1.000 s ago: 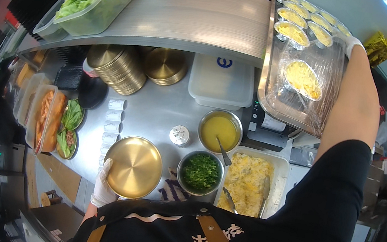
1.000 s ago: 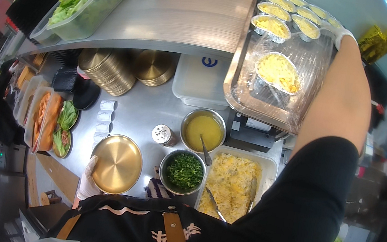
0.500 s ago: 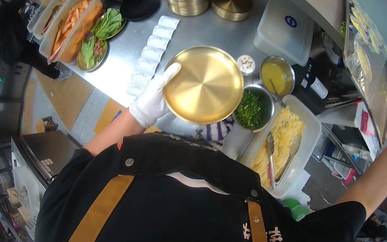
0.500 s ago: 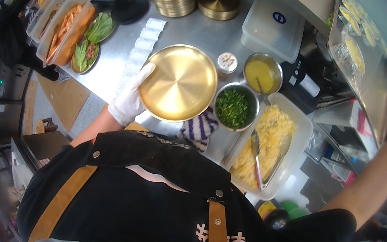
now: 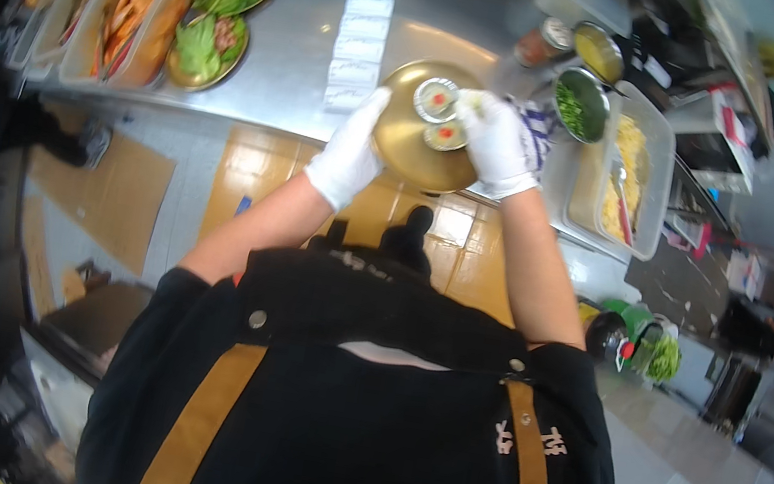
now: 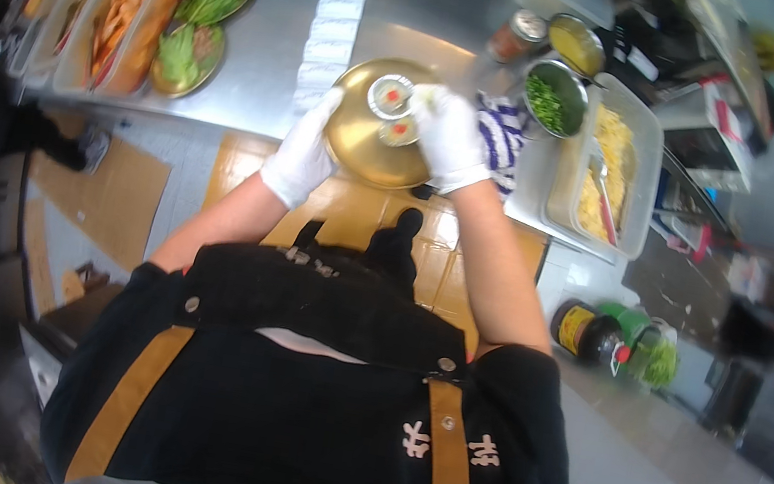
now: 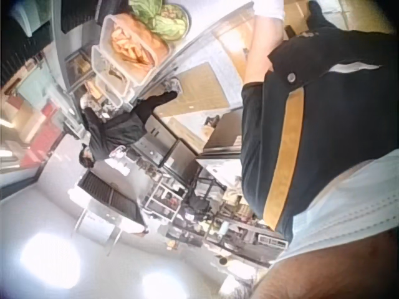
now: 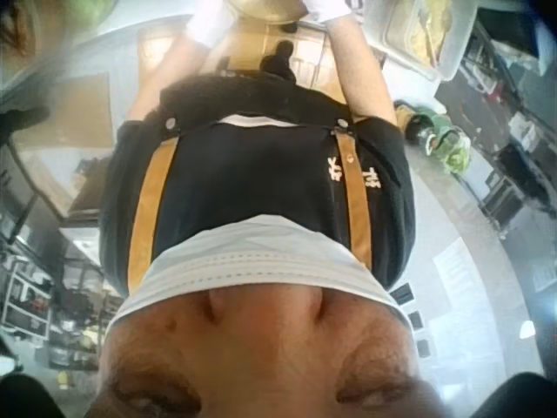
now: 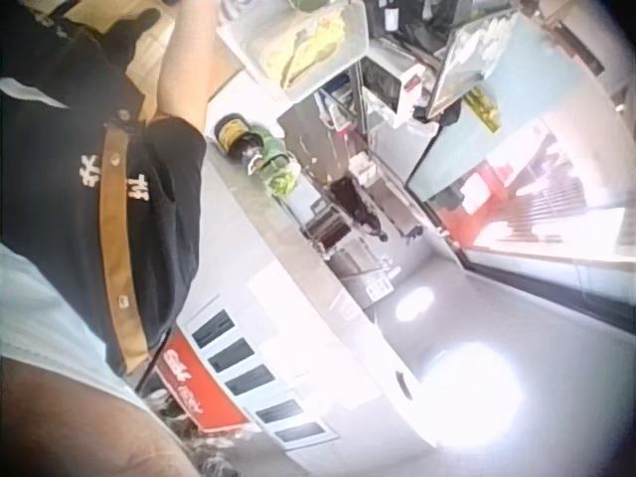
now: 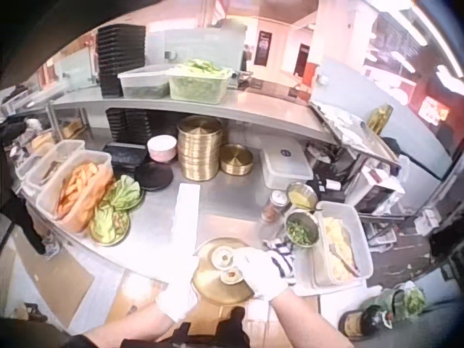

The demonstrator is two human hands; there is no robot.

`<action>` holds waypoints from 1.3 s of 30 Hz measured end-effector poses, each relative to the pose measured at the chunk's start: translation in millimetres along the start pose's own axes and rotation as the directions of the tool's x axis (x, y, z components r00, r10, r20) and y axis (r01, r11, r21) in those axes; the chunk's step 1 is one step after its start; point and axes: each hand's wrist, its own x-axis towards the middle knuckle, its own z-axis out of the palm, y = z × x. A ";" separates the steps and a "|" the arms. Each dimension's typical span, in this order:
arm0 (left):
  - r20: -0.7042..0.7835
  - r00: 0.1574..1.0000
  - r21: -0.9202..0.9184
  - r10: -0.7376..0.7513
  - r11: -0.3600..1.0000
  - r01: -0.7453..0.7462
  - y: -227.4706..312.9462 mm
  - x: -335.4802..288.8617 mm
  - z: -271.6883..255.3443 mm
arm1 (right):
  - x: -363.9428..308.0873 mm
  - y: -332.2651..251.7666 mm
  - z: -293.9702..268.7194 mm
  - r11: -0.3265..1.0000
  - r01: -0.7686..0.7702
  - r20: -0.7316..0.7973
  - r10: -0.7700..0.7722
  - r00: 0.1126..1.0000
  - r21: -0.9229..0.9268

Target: The person assembles food items on plates in a commercial kitchen. They place lettuce leaves on plates, add cooked shrimp using tongs, and arrange small cups on a tray. The person also handles a tray of pre-portioned items and places them on the counter.

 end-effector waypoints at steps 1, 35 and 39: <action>0.030 0.999 -0.033 -0.021 0.999 0.022 -2.7 -4.9 -9.3 | -13.5 4.5 2.8 0.975 0.155 -0.043 -0.164 0.986 -0.160; -0.723 0.657 0.082 0.214 0.971 -0.226 -6.9 -40.0 -145.0 | -347.4 175.8 -16.1 0.710 -0.590 0.073 0.613 0.786 0.385; -0.644 0.746 -0.214 0.172 0.895 -0.391 22.6 9.6 -194.7 | -352.6 158.5 -29.5 0.672 -0.695 0.090 0.699 0.709 0.254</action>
